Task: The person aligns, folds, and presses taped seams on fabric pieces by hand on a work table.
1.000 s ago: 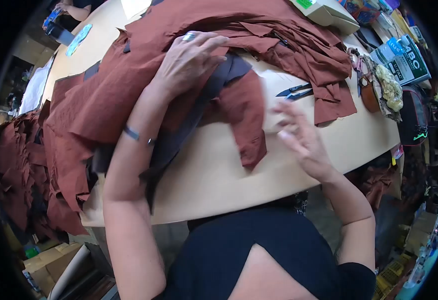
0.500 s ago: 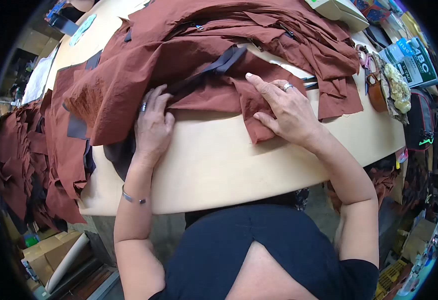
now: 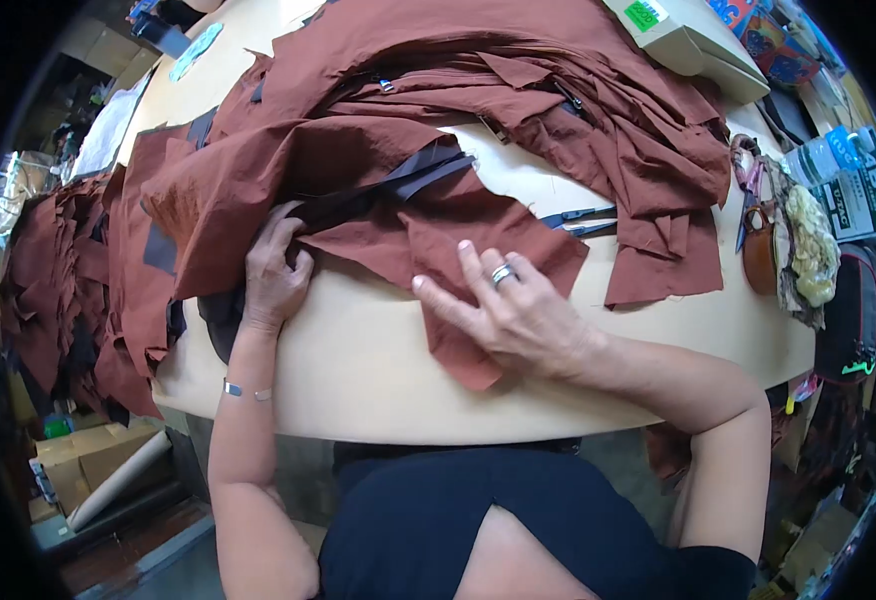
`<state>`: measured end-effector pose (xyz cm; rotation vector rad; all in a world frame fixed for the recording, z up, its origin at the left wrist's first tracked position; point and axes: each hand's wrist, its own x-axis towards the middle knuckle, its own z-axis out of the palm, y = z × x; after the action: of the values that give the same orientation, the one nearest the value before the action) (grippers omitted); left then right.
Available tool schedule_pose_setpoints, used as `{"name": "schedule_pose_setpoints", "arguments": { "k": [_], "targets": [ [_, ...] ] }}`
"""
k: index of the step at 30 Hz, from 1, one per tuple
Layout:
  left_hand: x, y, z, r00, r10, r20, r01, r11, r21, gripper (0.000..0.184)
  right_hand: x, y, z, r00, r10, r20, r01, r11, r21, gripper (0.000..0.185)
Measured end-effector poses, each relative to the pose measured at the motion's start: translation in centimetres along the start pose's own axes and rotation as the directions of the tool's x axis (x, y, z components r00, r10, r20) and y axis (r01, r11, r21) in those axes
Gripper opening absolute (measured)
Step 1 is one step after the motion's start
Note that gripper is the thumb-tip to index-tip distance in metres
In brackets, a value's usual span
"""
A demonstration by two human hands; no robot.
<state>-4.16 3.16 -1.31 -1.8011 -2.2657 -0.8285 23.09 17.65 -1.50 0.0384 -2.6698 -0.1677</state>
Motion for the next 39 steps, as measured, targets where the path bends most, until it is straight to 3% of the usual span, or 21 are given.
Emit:
{"name": "schedule_pose_setpoints", "arguments": {
  "k": [3,12,20,25,28,30,32,35,38,39],
  "targets": [
    [-0.1,0.0,0.0,1.0,0.022,-0.007,-0.021,0.999,0.031,0.036,0.2,-0.3,0.3,0.999,-0.032,-0.027,0.031,0.998,-0.054,0.048],
    [-0.3,0.4,0.3,0.999,-0.044,-0.006,0.044,0.987,0.156,0.036,-0.2,0.7,0.2,0.998,0.034,-0.054,-0.024,0.985,0.172,0.049],
    [-0.1,0.8,0.3,0.996,0.064,-0.06,-0.06,0.996,0.069,0.036,0.1,0.7,0.3,0.996,0.02,-0.081,0.016,0.909,0.416,0.058],
    [-0.6,0.5,-0.2,0.991,0.13,-0.026,-0.129,0.991,0.015,0.03,0.2,-1.3,-1.7,0.988,-0.051,0.148,-0.012,0.917,0.398,0.057],
    [-1.4,0.9,-1.2,0.988,0.138,0.073,-0.137,0.99,-0.018,0.023,1.5,-1.7,-3.5,0.976,0.102,0.191,-0.197,0.78,0.594,0.062],
    [-2.1,0.3,-1.3,0.986,0.121,0.118,-0.112,0.99,-0.083,0.022,4.3,-0.8,-4.0,0.985,0.149,-0.084,-0.106,0.916,0.386,0.07],
    [-2.4,0.4,-1.8,0.976,0.187,0.108,-0.175,0.979,-0.106,0.019,7.7,-0.2,-3.8,0.963,0.204,-0.175,-0.18,0.973,0.143,0.072],
    [-2.1,0.9,-2.5,0.958,0.284,0.044,-0.278,0.954,-0.116,0.009,9.8,0.2,1.1,0.972,0.199,-0.123,-0.183,0.975,0.129,0.065],
    [-1.7,0.7,-3.7,0.926,0.373,0.049,-0.373,0.928,-0.024,0.006,11.0,2.1,3.0,0.962,0.268,-0.045,-0.248,0.932,0.265,0.06],
    [-1.4,0.5,-4.3,0.919,0.387,0.071,-0.39,0.921,0.024,0.009,11.4,3.5,4.2,0.92,0.279,-0.276,-0.174,0.921,0.349,0.058]
  ]
}}
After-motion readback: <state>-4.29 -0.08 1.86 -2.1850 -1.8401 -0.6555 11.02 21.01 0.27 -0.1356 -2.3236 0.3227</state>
